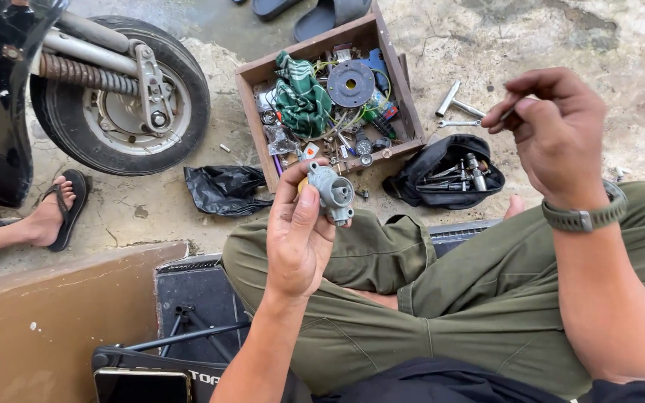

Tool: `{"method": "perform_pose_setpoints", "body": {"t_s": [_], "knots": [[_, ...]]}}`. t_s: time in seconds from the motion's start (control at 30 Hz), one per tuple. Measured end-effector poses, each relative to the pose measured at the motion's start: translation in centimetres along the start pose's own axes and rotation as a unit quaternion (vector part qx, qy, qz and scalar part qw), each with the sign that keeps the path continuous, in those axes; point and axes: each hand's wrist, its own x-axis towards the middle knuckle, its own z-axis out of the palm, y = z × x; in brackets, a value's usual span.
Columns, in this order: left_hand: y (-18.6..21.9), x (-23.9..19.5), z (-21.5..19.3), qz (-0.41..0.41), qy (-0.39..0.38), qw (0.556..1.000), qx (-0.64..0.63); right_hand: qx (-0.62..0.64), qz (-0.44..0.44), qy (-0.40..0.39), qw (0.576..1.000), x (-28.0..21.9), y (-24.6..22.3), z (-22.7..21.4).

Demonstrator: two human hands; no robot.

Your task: The person sits on the ground and uses a small metal tool to clean or adjust a small grey and yellow motorcycle part. They repeatedly insert the tool into the part's openings and rotate it while holding the part in their left hand.

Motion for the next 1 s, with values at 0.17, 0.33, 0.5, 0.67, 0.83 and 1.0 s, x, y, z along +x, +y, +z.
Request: {"method": "perform_pose_setpoints", "body": {"t_s": [0.17,0.33,0.5,0.67,0.83,1.0], "knots": [[0.2,-0.1,0.5,-0.001,-0.008,1.000,0.010,0.007,0.135,-0.003,0.991,3.0,2.3,0.0],[0.2,-0.3,0.5,-0.012,0.005,1.000,0.001,-0.069,0.230,0.028,0.970,6.9,5.4,0.4],[-0.4,0.2,0.0,0.017,-0.011,1.000,-0.007,-0.523,0.064,-0.040,0.849,12.2,27.8,-8.1],[0.1,-0.2,-0.3,-0.013,0.009,1.000,-0.006,-0.638,0.252,-0.180,0.705,13.9,32.5,-10.1],[0.5,-0.2,-0.9,-0.042,0.033,0.998,0.033,-0.606,0.365,-0.217,0.673,14.8,30.2,-7.0],[0.5,-0.1,-1.3,-0.086,0.143,0.984,0.062,-0.761,0.235,-0.218,0.565,13.8,33.2,-6.7]]}}
